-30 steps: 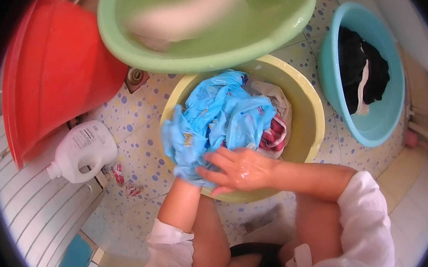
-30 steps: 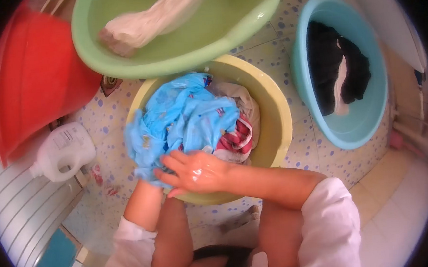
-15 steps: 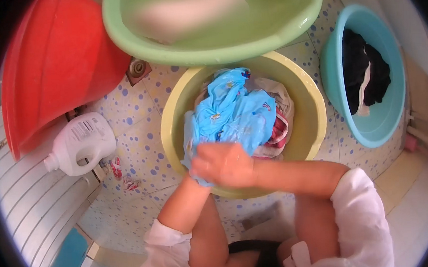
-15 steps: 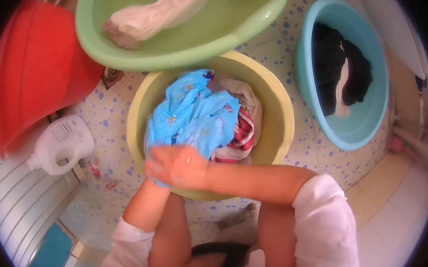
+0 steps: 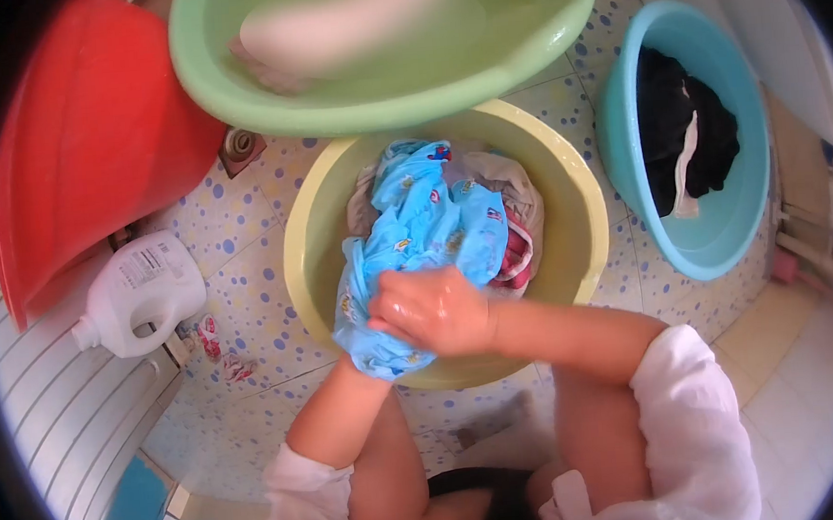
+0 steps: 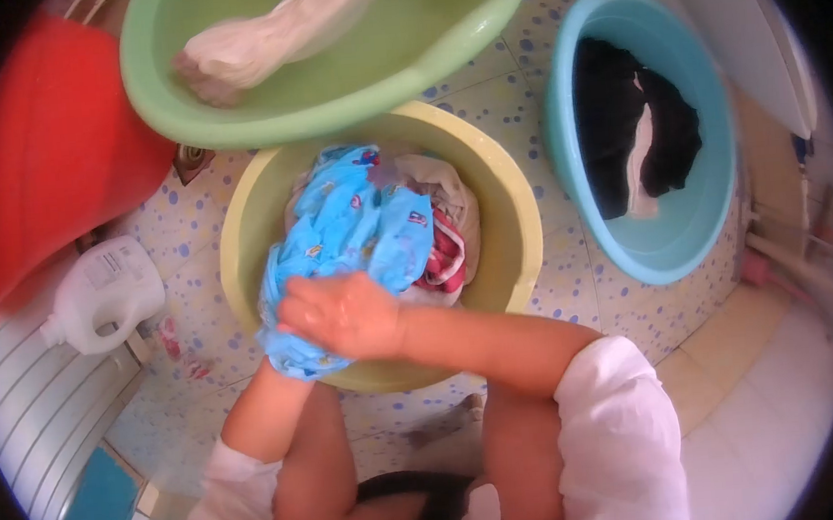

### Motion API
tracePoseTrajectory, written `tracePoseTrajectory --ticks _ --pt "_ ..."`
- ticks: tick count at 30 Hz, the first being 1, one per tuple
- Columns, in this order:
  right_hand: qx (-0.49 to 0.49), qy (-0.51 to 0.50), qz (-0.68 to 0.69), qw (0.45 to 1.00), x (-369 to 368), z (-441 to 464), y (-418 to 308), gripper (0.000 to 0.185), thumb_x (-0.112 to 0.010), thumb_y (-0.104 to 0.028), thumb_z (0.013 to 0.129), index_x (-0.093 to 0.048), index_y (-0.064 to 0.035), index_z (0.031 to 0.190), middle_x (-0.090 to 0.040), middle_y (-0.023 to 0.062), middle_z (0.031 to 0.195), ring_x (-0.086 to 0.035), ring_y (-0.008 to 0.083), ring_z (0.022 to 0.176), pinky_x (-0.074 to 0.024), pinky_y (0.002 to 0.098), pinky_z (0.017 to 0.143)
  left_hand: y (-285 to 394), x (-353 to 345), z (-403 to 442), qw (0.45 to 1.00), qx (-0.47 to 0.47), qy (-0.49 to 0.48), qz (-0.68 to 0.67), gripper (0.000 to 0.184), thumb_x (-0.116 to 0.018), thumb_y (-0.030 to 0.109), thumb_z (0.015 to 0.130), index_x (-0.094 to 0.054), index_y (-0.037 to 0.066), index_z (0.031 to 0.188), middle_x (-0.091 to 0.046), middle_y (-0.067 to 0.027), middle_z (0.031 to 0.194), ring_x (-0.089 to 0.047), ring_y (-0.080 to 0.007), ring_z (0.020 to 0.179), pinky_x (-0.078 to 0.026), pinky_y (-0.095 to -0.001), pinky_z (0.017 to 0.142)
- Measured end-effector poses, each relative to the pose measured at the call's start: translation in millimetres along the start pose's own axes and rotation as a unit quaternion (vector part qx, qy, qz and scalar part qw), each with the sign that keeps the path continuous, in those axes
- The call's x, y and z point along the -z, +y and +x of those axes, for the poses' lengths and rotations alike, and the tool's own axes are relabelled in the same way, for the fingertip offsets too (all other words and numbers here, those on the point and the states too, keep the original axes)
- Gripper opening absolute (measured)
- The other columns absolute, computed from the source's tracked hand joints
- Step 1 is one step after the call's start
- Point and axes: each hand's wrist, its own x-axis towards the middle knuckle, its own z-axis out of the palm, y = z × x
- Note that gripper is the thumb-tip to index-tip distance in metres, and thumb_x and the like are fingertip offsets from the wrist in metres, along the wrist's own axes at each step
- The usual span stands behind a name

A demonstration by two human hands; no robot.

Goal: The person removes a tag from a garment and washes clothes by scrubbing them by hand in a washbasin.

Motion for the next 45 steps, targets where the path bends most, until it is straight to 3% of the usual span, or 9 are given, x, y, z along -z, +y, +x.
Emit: tracePoseTrajectory --ticks 9,17,21,25,27,30,35,41,45 --pt "-0.360 0.085 -0.147 0.917 97.6 12.9 36.7 0.019 -0.048 -0.013 0.086 -0.047 -0.0053 0.103 -0.059 0.0152 0.081 -0.056 0.0358 0.060 -0.0444 0.0444 0.054 9.6 6.8 0.8 0.999 0.009 -0.038 -0.034 0.044 -0.052 0.014 0.085 -0.034 0.001 0.123 -0.045 -0.0102 0.117 -0.045 -0.0212 0.108 -0.036 -0.0308 0.092" --pt "-0.220 0.035 -0.300 0.928 124.8 -18.5 92.4 0.052 -0.048 0.007 0.076 -0.038 -0.0012 0.127 -0.048 0.0158 0.099 -0.048 0.0347 0.088 -0.0417 0.0382 0.081 -19.0 -53.3 -9.3 0.976 -0.044 0.106 -0.183 0.047 -0.054 0.009 0.084 -0.032 0.000 0.124 -0.043 -0.0096 0.121 -0.043 -0.0200 0.112 -0.034 -0.0305 0.094" --pt "-0.230 0.039 -0.275 0.933 123.3 -23.4 96.7 0.053 -0.047 0.007 0.076 -0.038 0.0023 0.127 -0.050 0.0164 0.101 -0.047 0.0329 0.090 -0.0412 0.0373 0.084 -8.9 -36.3 -7.7 0.971 0.043 0.007 -0.236 0.053 -0.055 -0.002 0.080 -0.029 0.000 0.127 -0.040 -0.0084 0.127 -0.040 -0.0182 0.116 -0.031 -0.0314 0.098" --pt "-0.194 0.071 -0.307 0.929 120.0 -29.7 103.5 0.051 -0.058 0.004 0.071 -0.045 0.0051 0.120 -0.054 0.0161 0.094 -0.048 0.0318 0.090 -0.0418 0.0380 0.083 -6.5 -30.0 -5.4 0.860 0.170 0.026 -0.480 0.050 -0.051 0.012 0.086 -0.030 0.006 0.130 -0.037 -0.0072 0.131 -0.040 -0.0207 0.118 -0.029 -0.0341 0.100" --pt "-0.183 0.084 -0.330 0.922 117.6 -31.5 106.5 0.050 -0.061 0.003 0.070 -0.047 0.0055 0.118 -0.056 0.0157 0.090 -0.050 0.0313 0.088 -0.0422 0.0381 0.081 -5.0 -24.4 3.6 0.678 0.238 0.112 -0.686 0.041 -0.052 0.016 0.087 -0.039 0.007 0.125 -0.046 -0.0058 0.123 -0.043 -0.0191 0.114 -0.032 -0.0341 0.098" --pt "-0.224 0.076 -0.347 0.908 115.8 -32.1 105.7 0.047 -0.063 -0.001 0.070 -0.050 0.0041 0.115 -0.057 0.0143 0.082 -0.052 0.0301 0.082 -0.0432 0.0375 0.078 7.4 -14.4 13.8 0.614 0.286 0.128 -0.724 0.041 -0.050 0.023 0.088 -0.040 0.006 0.125 -0.047 -0.0057 0.123 -0.046 -0.0201 0.110 -0.035 -0.0357 0.096" --pt "-0.236 0.070 -0.389 0.888 114.5 -30.4 104.6 0.050 -0.066 -0.008 0.070 -0.051 0.0018 0.116 -0.057 0.0143 0.078 -0.053 0.0293 0.074 -0.0442 0.0377 0.069 -25.9 -22.5 -1.5 0.674 0.351 0.116 -0.640 0.037 -0.050 0.015 0.086 -0.044 0.008 0.122 -0.052 -0.0079 0.117 -0.052 -0.0214 0.103 -0.040 -0.0364 0.092" --pt "-0.228 0.087 -0.366 0.898 114.6 -34.1 107.4 0.050 -0.067 -0.008 0.070 -0.051 0.0006 0.116 -0.057 0.0143 0.078 -0.054 0.0296 0.074 -0.0446 0.0378 0.067 -7.6 -10.3 -11.2 0.914 0.192 0.107 -0.341 0.034 -0.050 0.002 0.082 -0.044 0.000 0.115 -0.051 -0.0068 0.109 -0.049 -0.0163 0.099 -0.039 -0.0307 0.088" --pt "-0.221 0.104 -0.369 0.897 113.8 -33.9 106.7 0.047 -0.067 -0.010 0.071 -0.053 0.0004 0.114 -0.058 0.0132 0.079 -0.054 0.0285 0.073 -0.0448 0.0374 0.067 -3.1 -4.9 -12.9 0.955 0.143 0.087 -0.243 0.033 -0.050 0.002 0.082 -0.044 -0.001 0.114 -0.051 -0.0064 0.108 -0.047 -0.0155 0.099 -0.037 -0.0294 0.089"
